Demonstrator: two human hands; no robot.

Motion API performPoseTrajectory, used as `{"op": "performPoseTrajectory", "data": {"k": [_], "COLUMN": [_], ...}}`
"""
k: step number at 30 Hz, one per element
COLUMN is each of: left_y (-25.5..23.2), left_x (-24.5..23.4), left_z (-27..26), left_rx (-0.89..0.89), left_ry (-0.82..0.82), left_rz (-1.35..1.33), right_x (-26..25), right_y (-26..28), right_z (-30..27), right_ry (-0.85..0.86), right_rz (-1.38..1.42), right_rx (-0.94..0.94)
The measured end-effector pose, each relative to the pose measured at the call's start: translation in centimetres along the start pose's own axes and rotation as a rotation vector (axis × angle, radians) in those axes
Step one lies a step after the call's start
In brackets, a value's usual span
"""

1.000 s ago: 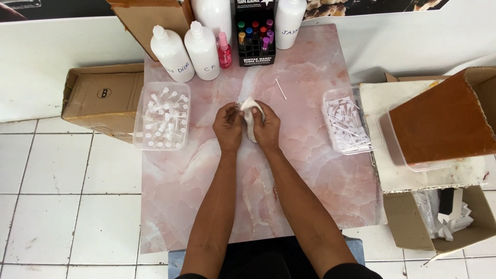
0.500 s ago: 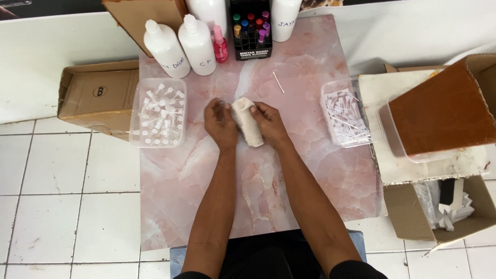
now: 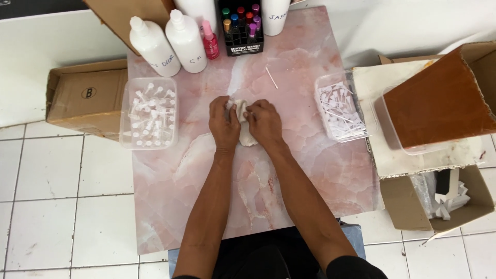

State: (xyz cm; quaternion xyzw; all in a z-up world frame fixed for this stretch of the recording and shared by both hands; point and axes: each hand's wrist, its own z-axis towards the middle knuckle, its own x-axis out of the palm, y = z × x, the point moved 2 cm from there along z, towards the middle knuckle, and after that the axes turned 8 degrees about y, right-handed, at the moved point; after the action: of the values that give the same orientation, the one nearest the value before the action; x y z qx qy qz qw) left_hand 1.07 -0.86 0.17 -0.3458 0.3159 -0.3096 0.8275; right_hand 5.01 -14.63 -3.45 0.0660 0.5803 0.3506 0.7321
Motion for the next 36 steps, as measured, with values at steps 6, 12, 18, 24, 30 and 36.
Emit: {"op": "performPoseTrajectory", "data": {"k": [6,12,18,24,30,36], "left_y": [0.3,1.4,2.5,2.6,2.1,2.3], "left_x": [0.5,0.5,0.9,1.1,0.8,0.9], "left_z": [0.0,-0.2,-0.2,-0.2,-0.1,-0.3], "left_rx": [-0.021,-0.17,-0.263,-0.228,-0.197,-0.18], "left_ry": [0.163,0.156,0.14,0.147,0.175,0.179], "left_rz": [0.029,-0.028,-0.116,-0.065,-0.098,-0.117], "right_x": [-2.5,-1.8,-1.9,-2.7,-3.1,-2.0], "right_y": [-2.2,-4.3,-4.5,-2.7,-2.1,-2.5], "right_z": [2.9,5.8,5.8,2.7,1.7,1.3], "right_ry": [-0.249,-0.099,0.008,-0.043,-0.098,-0.059], "right_rz": [0.111,-0.047,-0.102,0.13,0.258,0.158], "right_rx": [0.034,0.392,0.437,0.054,-0.078,-0.104]}}
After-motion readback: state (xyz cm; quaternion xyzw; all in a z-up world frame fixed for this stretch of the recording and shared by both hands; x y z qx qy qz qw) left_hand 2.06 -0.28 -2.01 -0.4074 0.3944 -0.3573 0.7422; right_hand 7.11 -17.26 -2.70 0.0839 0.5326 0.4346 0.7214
